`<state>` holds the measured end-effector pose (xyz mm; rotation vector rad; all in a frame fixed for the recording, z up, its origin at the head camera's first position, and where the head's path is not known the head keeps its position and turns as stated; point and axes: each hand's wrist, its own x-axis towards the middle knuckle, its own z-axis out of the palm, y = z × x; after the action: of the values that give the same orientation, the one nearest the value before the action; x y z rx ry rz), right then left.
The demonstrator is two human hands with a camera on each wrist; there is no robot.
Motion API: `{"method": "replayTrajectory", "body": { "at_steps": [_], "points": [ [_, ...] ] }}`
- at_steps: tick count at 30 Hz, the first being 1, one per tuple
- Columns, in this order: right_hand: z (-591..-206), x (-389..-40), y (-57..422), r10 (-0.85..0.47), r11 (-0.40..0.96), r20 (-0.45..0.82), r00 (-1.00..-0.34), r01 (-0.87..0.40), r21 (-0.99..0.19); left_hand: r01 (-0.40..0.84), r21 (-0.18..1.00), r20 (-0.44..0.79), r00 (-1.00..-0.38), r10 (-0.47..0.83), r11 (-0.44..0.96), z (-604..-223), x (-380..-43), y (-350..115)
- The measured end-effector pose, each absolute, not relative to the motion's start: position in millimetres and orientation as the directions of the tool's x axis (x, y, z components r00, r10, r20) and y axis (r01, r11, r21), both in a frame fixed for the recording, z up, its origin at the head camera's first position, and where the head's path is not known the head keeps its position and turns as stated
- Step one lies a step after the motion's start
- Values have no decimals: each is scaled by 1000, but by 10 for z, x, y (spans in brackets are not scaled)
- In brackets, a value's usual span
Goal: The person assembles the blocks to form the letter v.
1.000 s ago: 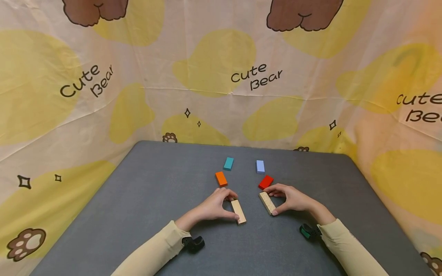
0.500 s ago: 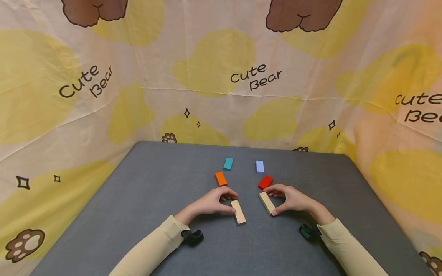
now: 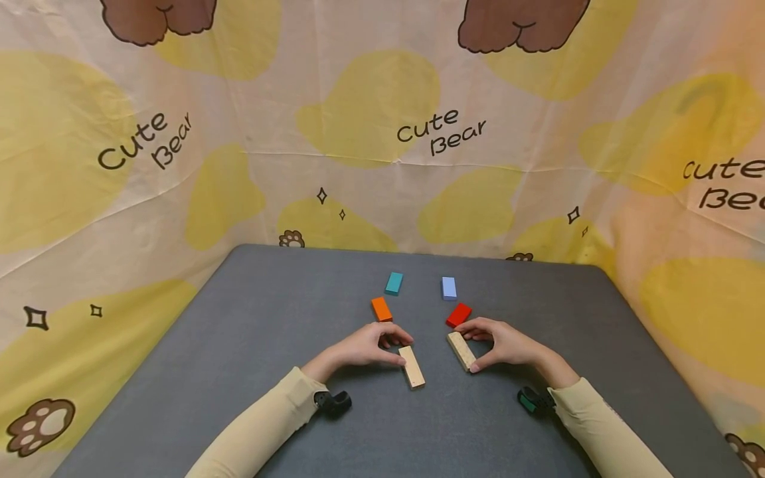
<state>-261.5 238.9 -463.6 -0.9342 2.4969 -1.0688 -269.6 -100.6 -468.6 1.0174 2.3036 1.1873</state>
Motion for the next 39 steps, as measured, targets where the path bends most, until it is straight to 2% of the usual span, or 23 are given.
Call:
{"method": "replayTrajectory", "body": {
  "at_steps": [21, 39],
  "points": [
    [-4602, -2614, 2382, -645, 535, -30, -763, -424, -730, 436, 818, 5, -656, 755, 374, -4682, -2728, -1007],
    [-4616, -2616, 2384, -650, 523, -25, -759, -423, -740, 429, 814, 0, -676, 737, 393, -4694, -2726, -980]
  ]
}}
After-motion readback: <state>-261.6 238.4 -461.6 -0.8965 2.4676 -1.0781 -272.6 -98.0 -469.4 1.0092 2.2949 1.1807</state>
